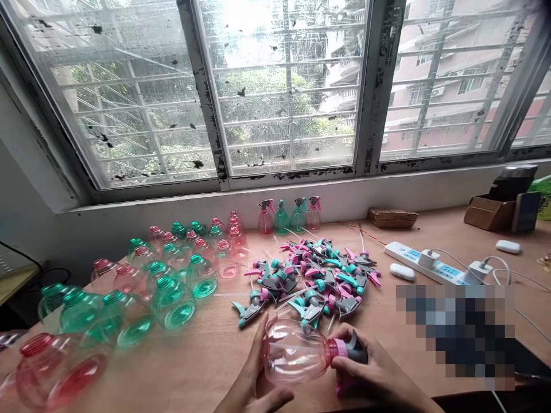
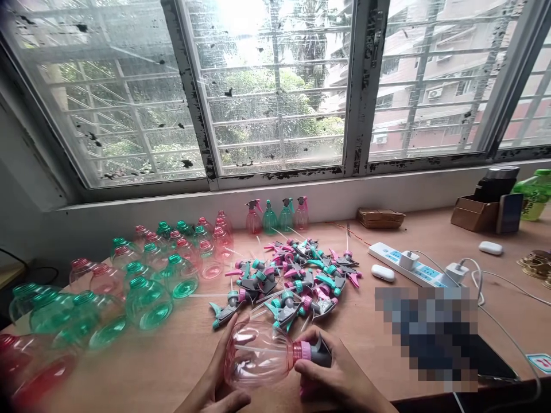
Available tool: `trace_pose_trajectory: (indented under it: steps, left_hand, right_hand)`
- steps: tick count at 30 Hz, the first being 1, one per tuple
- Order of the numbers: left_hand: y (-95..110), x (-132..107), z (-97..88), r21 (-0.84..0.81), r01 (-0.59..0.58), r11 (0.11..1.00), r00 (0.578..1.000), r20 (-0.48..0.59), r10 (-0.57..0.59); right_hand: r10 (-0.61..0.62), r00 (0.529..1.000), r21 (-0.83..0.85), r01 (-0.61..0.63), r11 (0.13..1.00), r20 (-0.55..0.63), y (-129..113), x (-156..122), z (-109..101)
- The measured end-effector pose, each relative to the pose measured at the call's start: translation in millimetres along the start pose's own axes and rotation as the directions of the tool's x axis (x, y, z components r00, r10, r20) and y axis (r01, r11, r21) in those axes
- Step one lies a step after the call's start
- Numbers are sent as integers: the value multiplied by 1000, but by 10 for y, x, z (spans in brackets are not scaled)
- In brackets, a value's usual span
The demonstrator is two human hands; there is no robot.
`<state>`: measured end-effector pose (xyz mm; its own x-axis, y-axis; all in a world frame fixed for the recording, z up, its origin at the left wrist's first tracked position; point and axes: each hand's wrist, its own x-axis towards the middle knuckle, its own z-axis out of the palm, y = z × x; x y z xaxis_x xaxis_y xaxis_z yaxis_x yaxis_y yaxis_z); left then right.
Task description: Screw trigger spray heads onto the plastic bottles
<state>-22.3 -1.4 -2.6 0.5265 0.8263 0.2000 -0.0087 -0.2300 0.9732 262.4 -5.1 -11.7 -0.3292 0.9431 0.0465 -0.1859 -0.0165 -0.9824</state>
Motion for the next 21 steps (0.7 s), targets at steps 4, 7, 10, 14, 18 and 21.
trace_pose_trajectory:
  steps: [4, 7, 10, 14, 18, 21]
  left_hand:
    - [-26, 2, 4, -102, 24, 994, 1000, 15, -23]
    - [-63, 12, 6, -57, -9, 998, 1000, 7, 10]
    - [-87, 19, 7, 10, -70, 997, 998, 4, 70]
    - [-84, 6, -10, 57, -71, 996, 997, 2, 71]
    - [-61, -8, -30, -38, 4, 999, 1000, 29, -3]
    - [-31, 0, -12, -32, 24, 999, 999, 30, -23]
  right_hand:
    - [-9, 1000, 18, 9, 1000, -6, -13, 7, 18]
    - [-18, 1000, -10, 18, 1000, -9, -7, 13, 12]
    - [-4, 1000, -20, 4, 1000, 1, 6, 16, -3]
    - [-6, 1000, -17, 6, 1000, 12, 10, 17, -5]
    - [-12, 1000, -27, 12, 1000, 5, -6, 17, 13]
    - [-2, 1000, -22, 2, 1000, -5, -15, 15, 15]
